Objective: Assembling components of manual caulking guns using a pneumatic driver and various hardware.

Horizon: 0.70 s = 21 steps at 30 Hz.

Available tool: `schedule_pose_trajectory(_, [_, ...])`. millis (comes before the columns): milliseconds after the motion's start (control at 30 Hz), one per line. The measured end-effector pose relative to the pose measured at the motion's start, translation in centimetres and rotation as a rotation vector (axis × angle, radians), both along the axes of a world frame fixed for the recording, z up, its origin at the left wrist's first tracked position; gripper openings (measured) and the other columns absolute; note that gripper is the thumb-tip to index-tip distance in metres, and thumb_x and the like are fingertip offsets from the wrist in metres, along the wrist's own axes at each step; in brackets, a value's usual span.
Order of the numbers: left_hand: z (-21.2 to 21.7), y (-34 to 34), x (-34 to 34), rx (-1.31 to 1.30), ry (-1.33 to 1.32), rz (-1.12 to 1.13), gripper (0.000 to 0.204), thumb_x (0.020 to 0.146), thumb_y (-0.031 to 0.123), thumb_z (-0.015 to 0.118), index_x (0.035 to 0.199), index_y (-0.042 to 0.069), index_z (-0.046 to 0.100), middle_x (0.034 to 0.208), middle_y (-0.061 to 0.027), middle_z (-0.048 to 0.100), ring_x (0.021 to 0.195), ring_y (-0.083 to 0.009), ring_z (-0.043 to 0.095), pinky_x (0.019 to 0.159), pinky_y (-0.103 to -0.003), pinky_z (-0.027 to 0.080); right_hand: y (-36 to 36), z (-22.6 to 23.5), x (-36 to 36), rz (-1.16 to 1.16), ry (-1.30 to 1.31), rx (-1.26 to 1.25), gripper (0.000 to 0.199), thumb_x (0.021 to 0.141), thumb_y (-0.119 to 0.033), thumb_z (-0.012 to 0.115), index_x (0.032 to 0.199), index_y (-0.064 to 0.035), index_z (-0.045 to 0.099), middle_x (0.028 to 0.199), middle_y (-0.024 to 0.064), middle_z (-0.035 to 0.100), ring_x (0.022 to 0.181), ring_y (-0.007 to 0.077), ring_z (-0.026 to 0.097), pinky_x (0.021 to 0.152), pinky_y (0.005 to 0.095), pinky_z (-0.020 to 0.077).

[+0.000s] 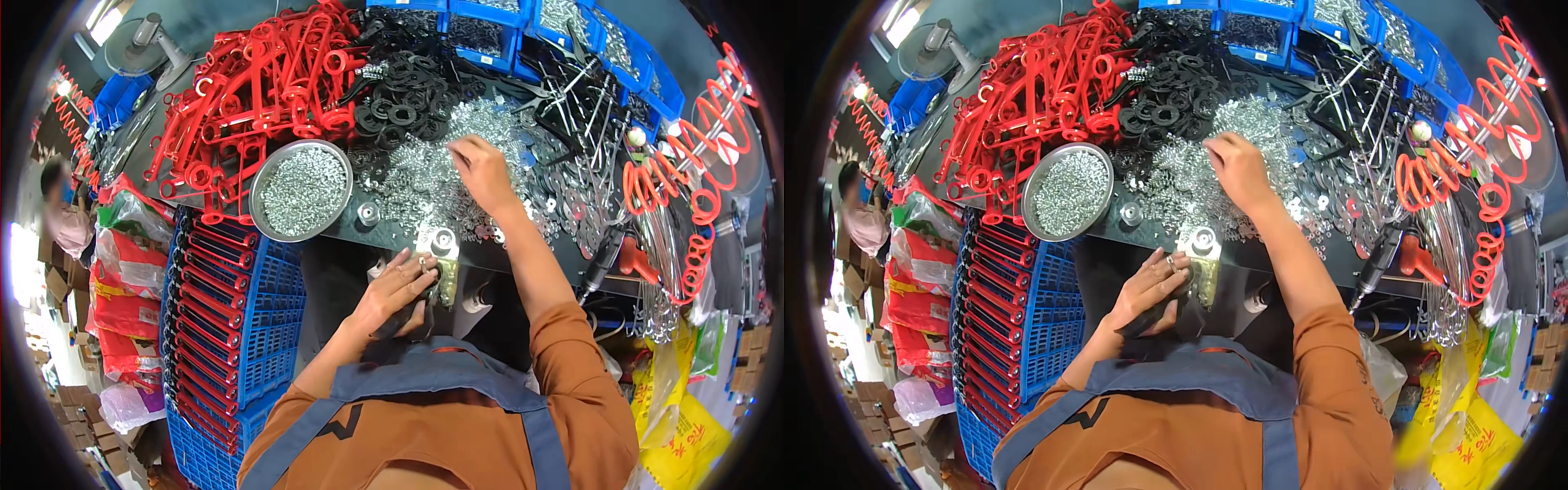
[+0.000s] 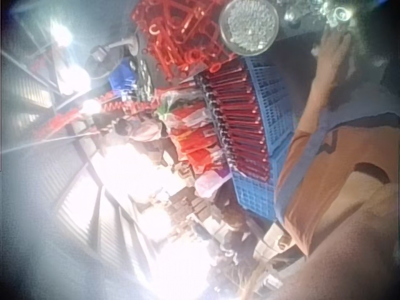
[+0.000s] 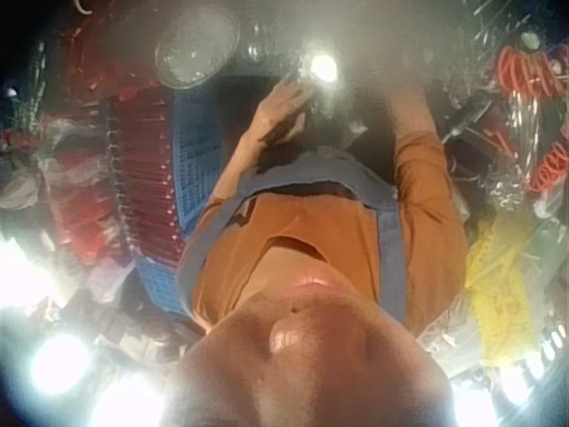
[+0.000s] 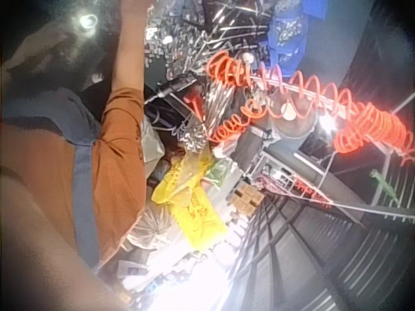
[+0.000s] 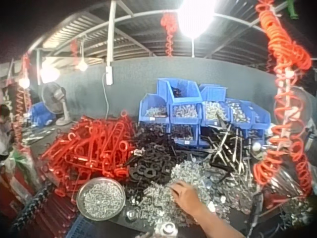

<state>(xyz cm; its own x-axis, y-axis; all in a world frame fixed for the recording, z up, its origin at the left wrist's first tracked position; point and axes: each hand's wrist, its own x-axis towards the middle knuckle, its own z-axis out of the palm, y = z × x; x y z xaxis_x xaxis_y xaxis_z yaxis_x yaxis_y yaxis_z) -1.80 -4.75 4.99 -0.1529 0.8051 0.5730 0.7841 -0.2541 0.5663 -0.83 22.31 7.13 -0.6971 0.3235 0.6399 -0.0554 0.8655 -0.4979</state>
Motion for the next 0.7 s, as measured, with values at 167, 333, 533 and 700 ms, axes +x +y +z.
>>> schedule_pose_trajectory(167, [-2.1,0.1,0.1,-0.024,0.096,-0.049,0.045,0.08,0.009,0.061,0.123,0.001,0.054,0.132,-0.0194,0.051,0.123,-0.0348,0.05,0.105,-0.052,0.035,2.0,-0.1,-5.4,-0.034,-0.267,0.282,0.012,0.074,-0.013,0.071,0.084,-0.006,0.07,0.099,0.0099,0.057,0.099,0.0306,0.054,0.079,0.0398,0.0503])
schedule_pose_trajectory(333, [-6.0,1.1,2.8,0.016,0.276,0.218,0.052,0.076,0.027,0.069,0.121,0.003,0.056,0.13,-0.0169,0.052,0.121,-0.0318,0.052,0.106,-0.052,0.033,0.6,2.2,-7.0,-0.126,-0.616,0.376,0.018,0.073,-0.014,0.069,0.084,-0.0003,0.069,0.108,0.0146,0.055,0.103,0.0296,0.055,0.084,0.039,0.051])
schedule_pose_trajectory(533, [-4.1,0.1,3.5,-0.134,0.231,0.207,0.065,0.074,0.03,0.071,0.131,0.007,0.048,0.14,-0.0138,0.043,0.131,-0.029,0.041,0.106,-0.064,0.018,1.9,2.2,-6.6,-0.186,-0.614,0.674,0.012,0.075,-0.01,0.062,0.082,-0.0054,0.07,0.101,0.012,0.058,0.1,0.0276,0.056,0.078,0.0405,0.0513])
schedule_pose_trajectory(700, [-4.1,-0.2,4.1,-0.248,0.227,0.212,0.072,0.071,0.027,0.072,0.135,0.009,0.043,0.145,-0.0164,0.034,0.136,-0.0339,0.031,0.106,-0.064,0.017,5.2,2.1,-2.3,-0.125,-0.102,0.247,0.019,0.085,-0.022,0.063,0.092,-0.0052,0.07,0.086,0.0092,0.066,0.082,0.0255,0.064,0.072,0.0349,0.0507])
